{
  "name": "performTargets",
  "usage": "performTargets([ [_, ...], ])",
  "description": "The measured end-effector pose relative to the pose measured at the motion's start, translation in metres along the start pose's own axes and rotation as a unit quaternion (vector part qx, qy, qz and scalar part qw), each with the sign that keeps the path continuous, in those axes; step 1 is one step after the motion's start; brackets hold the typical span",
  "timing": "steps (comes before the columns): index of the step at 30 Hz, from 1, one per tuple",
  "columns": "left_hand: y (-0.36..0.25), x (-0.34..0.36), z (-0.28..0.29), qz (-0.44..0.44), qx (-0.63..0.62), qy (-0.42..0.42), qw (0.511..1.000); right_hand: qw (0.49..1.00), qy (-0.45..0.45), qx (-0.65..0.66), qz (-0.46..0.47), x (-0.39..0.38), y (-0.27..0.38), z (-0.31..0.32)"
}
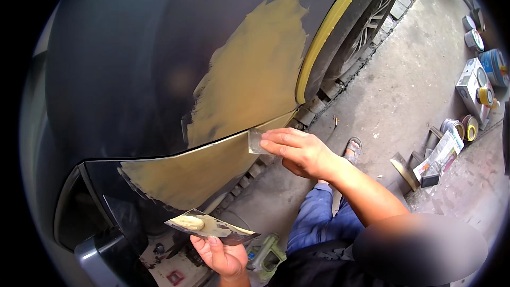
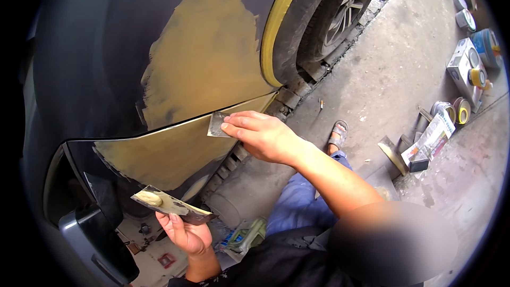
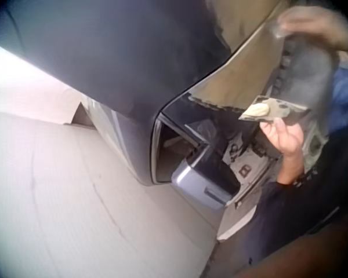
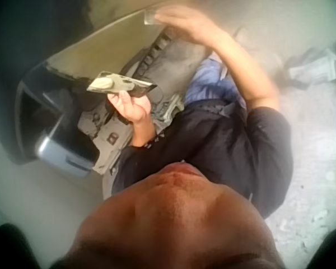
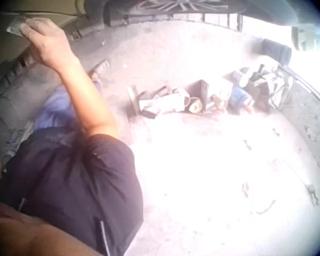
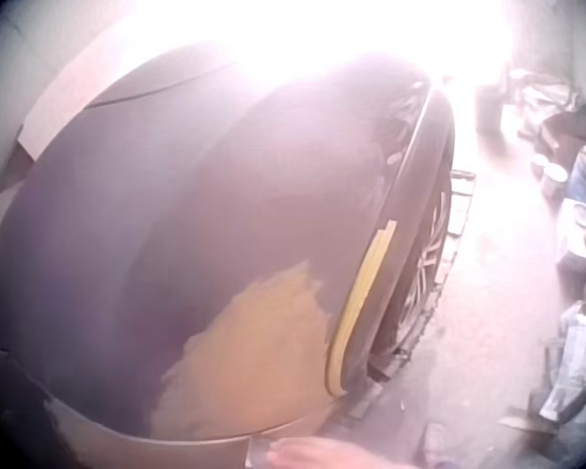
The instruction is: The person applies a beige body filler to a dark car panel using a metal spreader, smoothing it across the surface. They repeatedly scrape filler onto the spreader and spread it in overlapping strokes along the panel edge and center.
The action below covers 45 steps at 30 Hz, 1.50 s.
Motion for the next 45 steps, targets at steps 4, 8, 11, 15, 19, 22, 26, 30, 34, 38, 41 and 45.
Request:
performTargets([
  [4, 0.007, -0.001, 0.000, 0.012, 0.004, -0.014, 1.000, 0.999, 0.010, 0.004, -0.032, -0.017, -0.025, -0.008],
  [8, 0.019, -0.002, 0.000, 0.027, -0.001, -0.014, 1.000, 0.998, 0.028, -0.012, -0.048, -0.034, -0.051, -0.011],
  [11, 0.021, 0.003, -0.008, 0.035, -0.027, 0.006, 0.999, 0.997, 0.036, -0.007, -0.073, -0.041, -0.058, -0.008],
  [15, 0.041, -0.002, -0.007, 0.072, -0.080, 0.037, 0.993, 0.993, -0.001, 0.046, -0.109, -0.048, -0.023, 0.004],
  [19, 0.073, -0.015, -0.024, 0.200, -0.135, 0.080, 0.967, 0.941, -0.057, 0.268, -0.198, -0.047, 0.024, 0.000],
  [22, 0.089, -0.032, -0.029, 0.261, -0.157, 0.127, 0.944, 0.905, -0.043, 0.372, -0.204, -0.039, 0.041, -0.020],
  [26, 0.078, -0.031, -0.014, 0.212, -0.138, 0.094, 0.963, 0.746, -0.039, 0.614, -0.255, -0.032, 0.021, -0.046],
  [30, 0.065, -0.025, 0.000, 0.174, -0.150, 0.116, 0.966, 0.922, -0.106, 0.303, -0.214, 0.007, 0.002, -0.027],
  [34, 0.062, -0.031, 0.004, 0.175, -0.141, 0.110, 0.968, 0.957, -0.122, 0.192, -0.180, 0.031, 0.013, -0.024],
  [38, 0.065, -0.032, 0.005, 0.183, -0.125, 0.102, 0.970, 0.958, -0.140, 0.175, -0.176, 0.038, 0.013, -0.030],
  [41, 0.067, -0.032, 0.007, 0.184, -0.133, 0.091, 0.970, 0.955, -0.147, 0.172, -0.191, 0.031, 0.004, -0.035],
  [45, 0.070, -0.031, 0.013, 0.178, -0.120, 0.080, 0.973, 0.943, -0.179, 0.186, -0.208, 0.013, -0.021, -0.050],
])
Point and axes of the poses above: each hand's wrist, its own x-axis towards the middle knuckle, its own z-axis out of the back of the hand, y = z × x, the point moved 8 cm from there along x, towards the middle knuckle, and after that the axes turned 11 degrees about y, right-handed, at the moved point
